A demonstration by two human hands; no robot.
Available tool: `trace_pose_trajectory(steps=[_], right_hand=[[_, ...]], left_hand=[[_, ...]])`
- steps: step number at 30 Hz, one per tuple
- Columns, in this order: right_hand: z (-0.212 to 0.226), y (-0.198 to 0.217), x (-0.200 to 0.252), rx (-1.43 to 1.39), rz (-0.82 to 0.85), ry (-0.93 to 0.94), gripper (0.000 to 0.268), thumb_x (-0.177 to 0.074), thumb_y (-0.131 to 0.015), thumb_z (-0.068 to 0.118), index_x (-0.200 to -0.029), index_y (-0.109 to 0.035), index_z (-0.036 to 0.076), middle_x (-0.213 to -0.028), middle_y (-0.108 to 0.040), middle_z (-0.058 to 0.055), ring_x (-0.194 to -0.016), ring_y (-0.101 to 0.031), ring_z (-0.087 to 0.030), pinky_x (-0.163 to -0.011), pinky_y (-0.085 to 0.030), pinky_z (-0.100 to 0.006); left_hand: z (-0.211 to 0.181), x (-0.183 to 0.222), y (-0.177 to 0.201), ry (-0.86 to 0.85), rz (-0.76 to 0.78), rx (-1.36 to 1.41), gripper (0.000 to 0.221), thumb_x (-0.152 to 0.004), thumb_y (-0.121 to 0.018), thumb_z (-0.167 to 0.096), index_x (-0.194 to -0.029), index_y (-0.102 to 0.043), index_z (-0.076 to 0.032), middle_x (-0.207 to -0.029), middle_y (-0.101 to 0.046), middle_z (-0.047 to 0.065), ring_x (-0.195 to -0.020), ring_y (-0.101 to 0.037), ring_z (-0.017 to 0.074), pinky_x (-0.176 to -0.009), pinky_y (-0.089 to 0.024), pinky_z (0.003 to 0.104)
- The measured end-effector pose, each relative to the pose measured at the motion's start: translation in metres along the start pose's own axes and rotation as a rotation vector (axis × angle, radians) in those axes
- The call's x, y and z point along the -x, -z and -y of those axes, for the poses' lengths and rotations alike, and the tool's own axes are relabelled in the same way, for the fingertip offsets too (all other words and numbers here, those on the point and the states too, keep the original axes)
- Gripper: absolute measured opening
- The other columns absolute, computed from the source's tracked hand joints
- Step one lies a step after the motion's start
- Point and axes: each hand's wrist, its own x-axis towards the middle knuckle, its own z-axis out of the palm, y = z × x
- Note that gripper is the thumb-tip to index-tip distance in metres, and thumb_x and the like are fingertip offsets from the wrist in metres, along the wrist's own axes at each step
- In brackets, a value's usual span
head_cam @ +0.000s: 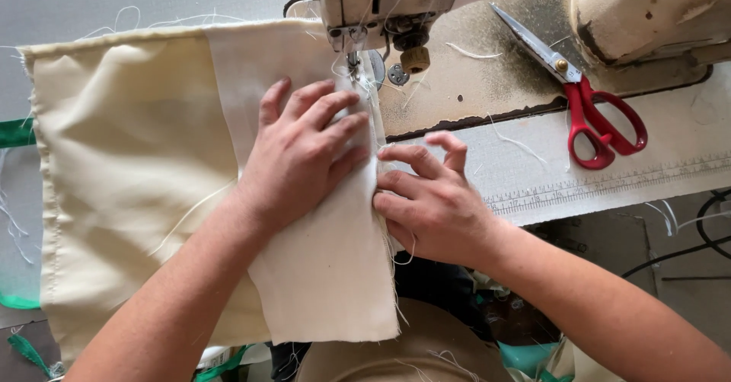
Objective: Sewing fabric pieces together to create a tote bag using an industrial sewing machine.
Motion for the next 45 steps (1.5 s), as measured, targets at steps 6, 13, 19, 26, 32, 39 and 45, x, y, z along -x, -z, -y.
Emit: trace_pose_trajectory(steps=[6, 13, 19, 26, 32, 39, 45], right_hand=[[-0.012, 0.000, -0.003, -0.152, 0.131, 0.023, 0.015, -0.081, -0.045, 0.004, -0.071, -0.054, 0.009, -0.078, -0.053, -0.003, -0.114, -0.054, -0.033, -0.099, -0.004, -0.070], [-0.025, -0.006, -0.018, -0.149, 0.138, 0.026, 0.018, -0.085, -0.046, 0.005, -0.070, -0.054, 0.009, -0.081, -0.056, -0.006, -0.113, -0.055, -0.034, -0.098, -0.008, -0.072], [-0.021, 0.003, -0.010, -0.114, 0.140, 0.015, 0.004, -0.083, -0.058, 0.006, -0.085, -0.060, 0.008, -0.098, -0.060, -0.009, -0.113, -0.055, -0.032, -0.102, -0.017, -0.067], [0.030, 0.036, 0.058, -0.708, 0.801, -0.858, 0.033, -0.081, -0.053, 0.033, -0.105, -0.070, 0.018, -0.108, -0.073, 0.006, -0.098, -0.066, -0.009, -0.086, -0.045, -0.023], [0.084, -0.052, 0.072, -1.247, -0.017, -1.381, 0.037, -0.070, -0.064, 0.017, -0.102, -0.063, -0.002, -0.099, -0.070, -0.013, -0.092, -0.064, -0.019, -0.085, -0.049, -0.029], [0.118, -0.033, 0.040, -1.201, -0.061, -1.612, 0.037, -0.073, -0.060, 0.028, -0.089, -0.069, -0.004, -0.091, -0.072, -0.014, -0.085, -0.067, -0.020, -0.082, -0.051, -0.029], [0.118, -0.037, 0.053, -1.194, -0.132, -1.453, 0.034, -0.076, -0.060, 0.020, -0.103, -0.064, 0.000, -0.104, -0.071, -0.013, -0.099, -0.066, -0.020, -0.091, -0.051, -0.028]], left_hand=[[0.001, -0.001, 0.001, -0.037, -0.067, -0.057, 0.022, -0.091, -0.060, -0.030, -0.104, -0.063, -0.012, -0.115, -0.057, 0.007, -0.110, -0.051, 0.0271, -0.100, -0.022, 0.050], [0.025, -0.014, 0.000, -0.060, -0.049, -0.009, 0.025, -0.090, -0.061, -0.032, -0.106, -0.063, -0.014, -0.115, -0.056, 0.008, -0.110, -0.051, 0.0270, -0.100, -0.023, 0.051], [-0.003, 0.008, 0.023, -0.012, 0.095, -0.034, 0.040, -0.089, -0.057, -0.033, -0.124, -0.056, -0.014, -0.131, -0.048, 0.017, -0.124, -0.037, 0.0366, -0.105, -0.008, 0.054], [-0.072, 0.108, 0.052, -0.087, -0.037, -0.088, 0.027, -0.094, -0.037, -0.011, -0.104, -0.062, -0.009, -0.117, -0.056, 0.015, -0.110, -0.054, 0.0358, -0.100, -0.029, 0.054], [0.028, 0.094, 0.123, 0.086, -0.336, -0.361, 0.015, -0.111, -0.072, 0.002, -0.124, -0.077, 0.008, -0.090, -0.060, 0.022, -0.082, -0.057, 0.0384, -0.072, -0.043, 0.044], [0.082, 0.063, 0.119, 0.242, -0.268, -0.559, 0.048, -0.108, -0.088, -0.020, -0.079, -0.051, -0.010, -0.070, -0.045, 0.009, -0.066, -0.045, 0.0318, -0.060, -0.032, 0.040], [0.016, 0.055, 0.135, 0.225, -0.165, -0.200, 0.014, -0.104, -0.081, -0.015, -0.097, -0.072, -0.008, -0.067, -0.050, 0.004, -0.062, -0.046, 0.0219, -0.064, -0.037, 0.034]])
